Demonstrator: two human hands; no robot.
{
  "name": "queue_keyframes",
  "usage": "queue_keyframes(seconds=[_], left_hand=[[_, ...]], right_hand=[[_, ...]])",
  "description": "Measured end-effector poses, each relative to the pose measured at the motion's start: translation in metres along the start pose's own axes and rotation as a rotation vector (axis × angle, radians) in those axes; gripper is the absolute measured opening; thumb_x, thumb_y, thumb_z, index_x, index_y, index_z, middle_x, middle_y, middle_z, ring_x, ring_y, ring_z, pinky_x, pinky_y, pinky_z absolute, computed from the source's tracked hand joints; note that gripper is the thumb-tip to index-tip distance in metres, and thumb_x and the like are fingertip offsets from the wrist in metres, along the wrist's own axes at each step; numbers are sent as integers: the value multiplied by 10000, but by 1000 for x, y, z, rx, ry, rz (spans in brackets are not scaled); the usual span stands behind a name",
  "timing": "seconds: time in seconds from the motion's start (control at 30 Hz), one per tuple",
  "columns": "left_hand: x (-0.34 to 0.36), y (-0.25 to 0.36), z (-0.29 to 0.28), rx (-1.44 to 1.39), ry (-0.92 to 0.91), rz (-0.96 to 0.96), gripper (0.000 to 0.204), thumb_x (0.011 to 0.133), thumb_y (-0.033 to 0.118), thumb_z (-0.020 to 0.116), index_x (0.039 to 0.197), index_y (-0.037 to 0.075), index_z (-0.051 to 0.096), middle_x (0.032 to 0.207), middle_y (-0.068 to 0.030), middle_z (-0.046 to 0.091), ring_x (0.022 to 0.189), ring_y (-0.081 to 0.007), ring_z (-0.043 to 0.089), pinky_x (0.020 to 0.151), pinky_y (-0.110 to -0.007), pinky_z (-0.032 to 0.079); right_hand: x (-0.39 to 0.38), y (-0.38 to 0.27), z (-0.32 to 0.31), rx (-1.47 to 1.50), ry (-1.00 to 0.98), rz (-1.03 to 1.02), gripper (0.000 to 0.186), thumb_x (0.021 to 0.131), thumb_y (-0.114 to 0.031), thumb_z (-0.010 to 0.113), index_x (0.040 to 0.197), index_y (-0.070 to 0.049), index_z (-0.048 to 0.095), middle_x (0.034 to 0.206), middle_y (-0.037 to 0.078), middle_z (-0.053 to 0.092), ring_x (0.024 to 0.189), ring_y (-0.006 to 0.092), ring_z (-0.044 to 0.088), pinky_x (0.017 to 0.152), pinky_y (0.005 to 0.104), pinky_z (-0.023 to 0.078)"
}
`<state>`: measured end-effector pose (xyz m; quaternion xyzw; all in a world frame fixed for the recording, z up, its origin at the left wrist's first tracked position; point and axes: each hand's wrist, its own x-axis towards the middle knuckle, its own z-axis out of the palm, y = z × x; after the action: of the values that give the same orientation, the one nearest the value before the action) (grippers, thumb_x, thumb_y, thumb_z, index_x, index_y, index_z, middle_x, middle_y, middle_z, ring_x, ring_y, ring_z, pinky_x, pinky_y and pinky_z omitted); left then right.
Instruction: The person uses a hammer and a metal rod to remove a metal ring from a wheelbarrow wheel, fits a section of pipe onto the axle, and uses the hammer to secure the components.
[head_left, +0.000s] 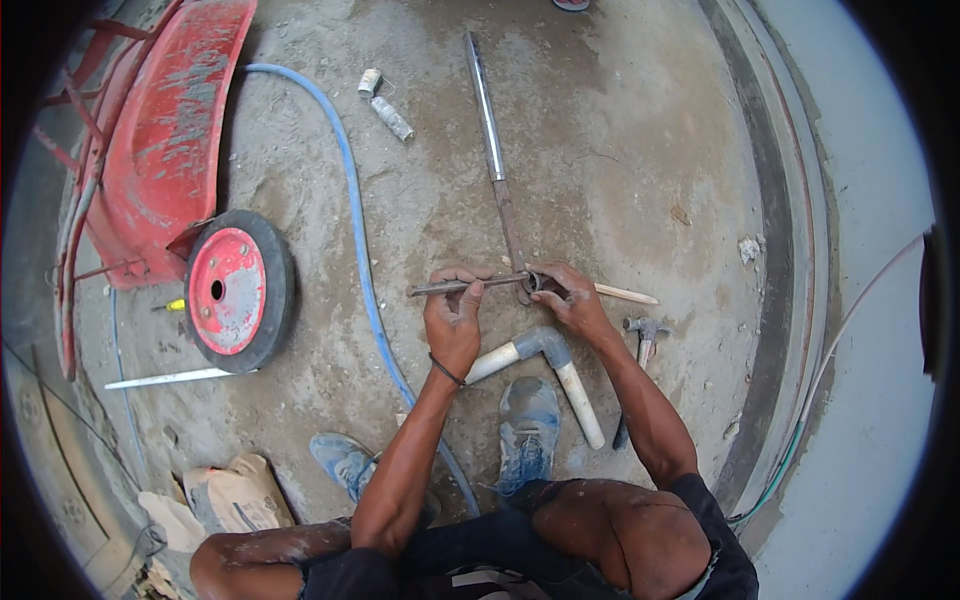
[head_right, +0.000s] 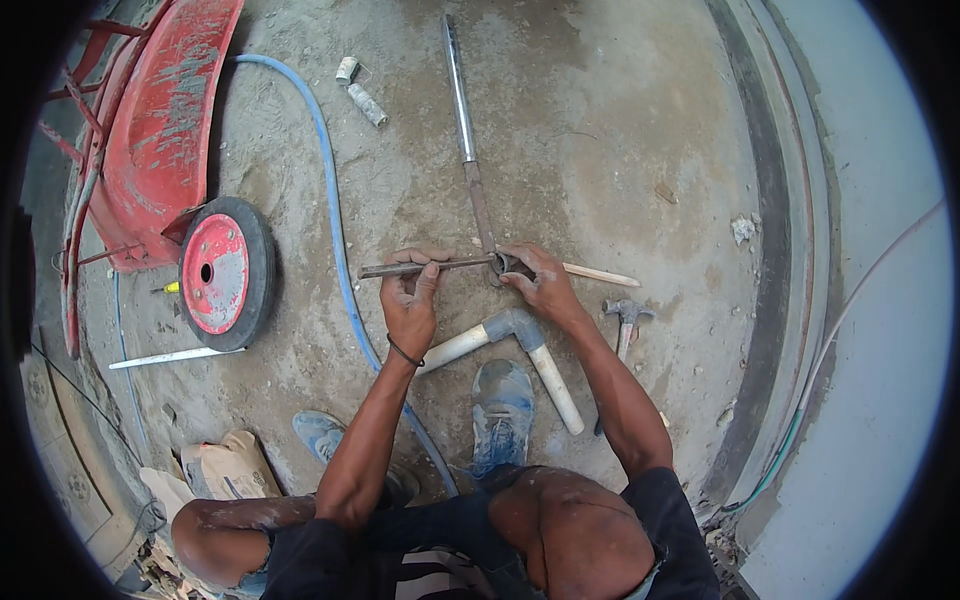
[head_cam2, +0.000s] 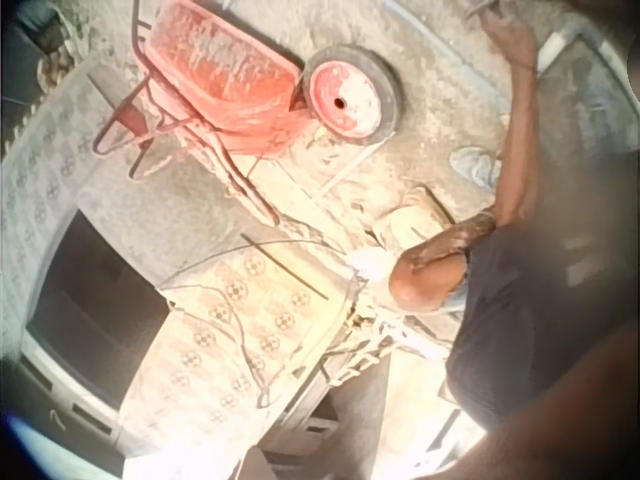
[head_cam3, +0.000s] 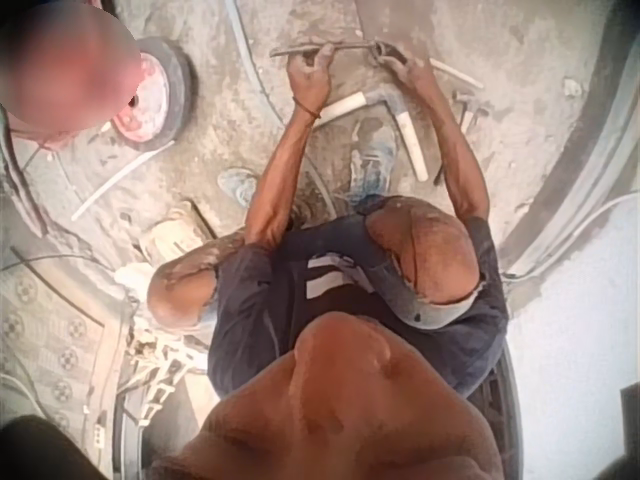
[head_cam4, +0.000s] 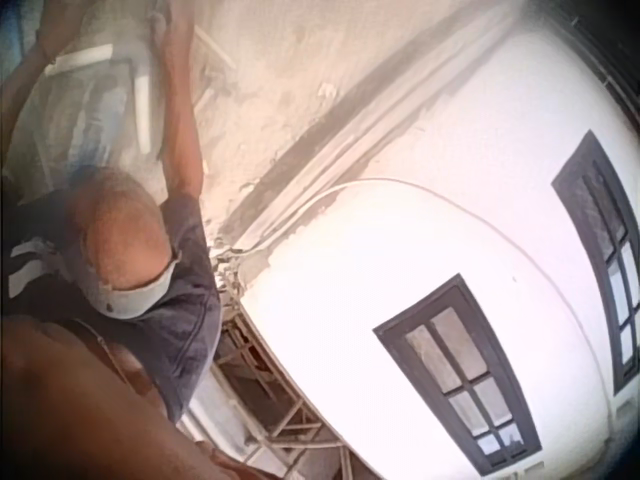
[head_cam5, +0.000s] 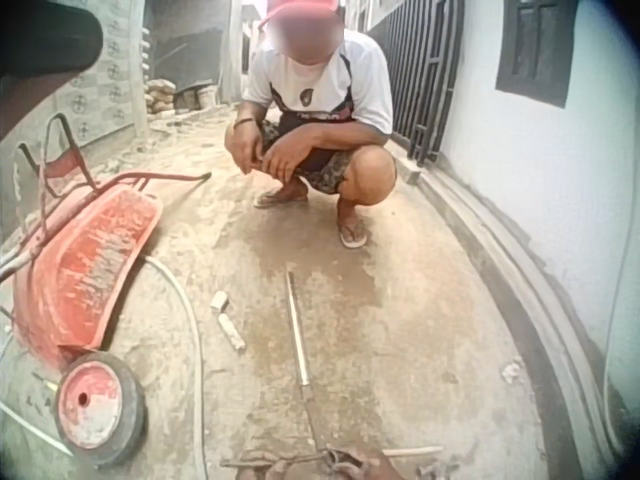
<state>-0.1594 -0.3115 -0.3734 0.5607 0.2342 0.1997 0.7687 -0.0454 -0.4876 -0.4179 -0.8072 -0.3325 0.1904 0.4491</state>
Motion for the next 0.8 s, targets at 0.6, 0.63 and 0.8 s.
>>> queue_keyframes(seconds=[0.6, 0.63, 0.8], left_hand=[[-6, -58, 4, -358, 369, -247, 169, 927, 39, 585, 1048, 22, 468, 1012, -115, 601, 1029, -306, 640, 848, -397, 577], [-5, -60, 7, -390, 373, -258, 170, 924, 38, 591, 1045, 26, 473, 1009, -117, 606, 1034, -298, 638, 856, -403, 572], [-10, -67, 4, -474, 392, -292, 166, 913, 41, 609, 1030, 40, 490, 986, -110, 626, 1037, -268, 634, 873, -401, 562]], right_hand=[[3, -8, 0, -169, -12, -81, 403, 794, -103, 714, 1167, -32, 578, 1043, 178, 601, 979, 367, 593, 845, 406, 482], [2, -5, 1, -170, -9, -80, 403, 794, -103, 714, 1167, -32, 578, 1043, 178, 601, 979, 367, 593, 845, 406, 482], [-1, -23, 12, -136, 103, 39, 425, 737, -147, 768, 1112, -23, 609, 1081, 168, 579, 965, 390, 589, 831, 408, 486]])
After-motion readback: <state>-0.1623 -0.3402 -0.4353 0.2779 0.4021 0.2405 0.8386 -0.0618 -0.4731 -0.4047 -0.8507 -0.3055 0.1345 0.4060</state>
